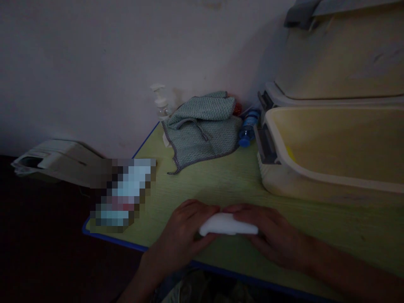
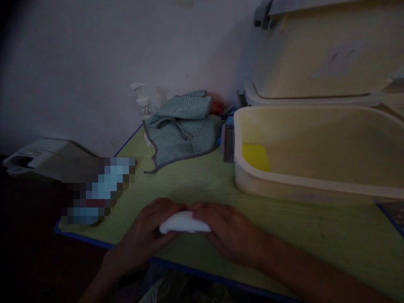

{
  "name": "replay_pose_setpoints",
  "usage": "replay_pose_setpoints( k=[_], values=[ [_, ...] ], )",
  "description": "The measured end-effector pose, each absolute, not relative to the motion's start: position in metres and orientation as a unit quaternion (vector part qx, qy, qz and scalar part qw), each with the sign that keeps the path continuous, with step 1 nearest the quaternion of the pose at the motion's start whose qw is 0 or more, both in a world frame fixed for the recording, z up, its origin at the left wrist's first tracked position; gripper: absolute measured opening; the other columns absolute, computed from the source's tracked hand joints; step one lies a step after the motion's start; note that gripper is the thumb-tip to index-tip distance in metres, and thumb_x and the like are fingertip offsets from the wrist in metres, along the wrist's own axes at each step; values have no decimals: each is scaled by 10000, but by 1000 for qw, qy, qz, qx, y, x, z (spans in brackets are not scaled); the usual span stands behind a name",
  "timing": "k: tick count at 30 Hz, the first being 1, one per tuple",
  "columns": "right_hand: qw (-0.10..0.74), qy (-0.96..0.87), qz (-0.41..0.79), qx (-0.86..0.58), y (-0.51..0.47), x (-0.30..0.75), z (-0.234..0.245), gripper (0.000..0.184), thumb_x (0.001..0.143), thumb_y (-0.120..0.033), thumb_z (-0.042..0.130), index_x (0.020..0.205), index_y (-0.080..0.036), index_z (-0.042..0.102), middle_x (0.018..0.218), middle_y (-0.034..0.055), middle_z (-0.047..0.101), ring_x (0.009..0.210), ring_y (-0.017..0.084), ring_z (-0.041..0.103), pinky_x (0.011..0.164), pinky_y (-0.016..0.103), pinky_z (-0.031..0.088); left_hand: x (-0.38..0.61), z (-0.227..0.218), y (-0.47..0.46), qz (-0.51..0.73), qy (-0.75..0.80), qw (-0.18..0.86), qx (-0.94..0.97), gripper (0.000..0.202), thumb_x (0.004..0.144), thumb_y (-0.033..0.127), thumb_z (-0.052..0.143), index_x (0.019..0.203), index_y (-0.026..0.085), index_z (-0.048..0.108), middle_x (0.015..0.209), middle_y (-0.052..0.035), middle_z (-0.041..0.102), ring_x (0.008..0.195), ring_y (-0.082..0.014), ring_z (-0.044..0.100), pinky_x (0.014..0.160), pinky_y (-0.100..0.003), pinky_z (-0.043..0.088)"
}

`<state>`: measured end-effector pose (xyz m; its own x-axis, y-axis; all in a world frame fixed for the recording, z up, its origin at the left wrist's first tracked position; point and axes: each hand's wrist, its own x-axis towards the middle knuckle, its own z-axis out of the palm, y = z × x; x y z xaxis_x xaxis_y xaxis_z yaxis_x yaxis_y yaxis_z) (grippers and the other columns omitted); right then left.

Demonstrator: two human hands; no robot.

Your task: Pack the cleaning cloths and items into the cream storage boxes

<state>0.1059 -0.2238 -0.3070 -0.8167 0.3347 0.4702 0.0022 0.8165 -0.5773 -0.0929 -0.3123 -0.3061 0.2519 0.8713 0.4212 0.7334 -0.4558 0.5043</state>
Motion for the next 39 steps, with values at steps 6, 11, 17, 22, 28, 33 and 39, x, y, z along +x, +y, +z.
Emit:
replay_pose_setpoints(
  k=[6, 11, 17, 22, 28, 33, 39],
  values=[
    [231, -837, 448, -214, -221, 98, -303, 103, 859, -265, 497, 908, -179, 525, 738, 16, 611, 627, 110, 570, 547, 201, 437, -93, -306, -320, 342, 658, 247, 623, 239, 758, 258, 612, 985, 192, 652, 869, -33, 697, 752, -153, 611, 693, -252, 480],
    [175, -704, 636, -262, -220, 90, -297, 166, 746, -293, 602, 814, -177, 505, 630, -41, 450, 548, 78, 422, 467, 175, 329, -101, -299, -318, 363, 661, 437, 491, 253, 631, 308, 694, 830, 152, 704, 684, -10, 642, 622, -128, 525, 554, -197, 404],
    [155, -604, 736, -264, -220, 90, -295, 312, 646, -372, 696, 773, -171, 495, 642, -40, 461, 565, 72, 425, 493, 178, 334, -108, -296, -315, 368, 589, 571, 437, 202, 582, 294, 726, 692, 125, 713, 586, 20, 553, 565, -85, 442, 515, -164, 327],
    [160, -585, 752, -258, -222, 87, -298, 377, 625, -428, 718, 787, -175, 490, 634, -45, 473, 544, 71, 453, 481, 185, 378, -108, -297, -314, 361, 601, 551, 453, 200, 595, 278, 719, 726, 126, 721, 600, 21, 562, 576, -87, 444, 532, -169, 327],
    [204, -563, 753, -273, -224, 85, -297, 470, 470, -326, 816, 782, -180, 496, 661, -55, 492, 573, 65, 458, 498, 177, 381, -98, -298, -311, 395, 646, 459, 465, 209, 544, 260, 730, 709, 132, 727, 557, 20, 587, 536, -97, 452, 510, -183, 348],
    [206, -555, 756, -279, -225, 85, -297, 427, 447, -320, 814, 736, -176, 534, 642, -56, 489, 575, 71, 435, 542, 202, 382, -89, -301, -310, 433, 642, 432, 463, 240, 527, 278, 743, 717, 132, 730, 622, -7, 658, 575, -127, 529, 552, -205, 411],
    [324, -614, 676, -247, -231, 90, -290, 250, 642, -285, 678, 822, -184, 537, 751, -14, 518, 690, 112, 478, 603, 223, 394, -78, -289, -305, 396, 627, 411, 531, 272, 667, 352, 679, 829, 139, 730, 687, -5, 679, 613, -145, 558, 574, -214, 427]
  ],
)
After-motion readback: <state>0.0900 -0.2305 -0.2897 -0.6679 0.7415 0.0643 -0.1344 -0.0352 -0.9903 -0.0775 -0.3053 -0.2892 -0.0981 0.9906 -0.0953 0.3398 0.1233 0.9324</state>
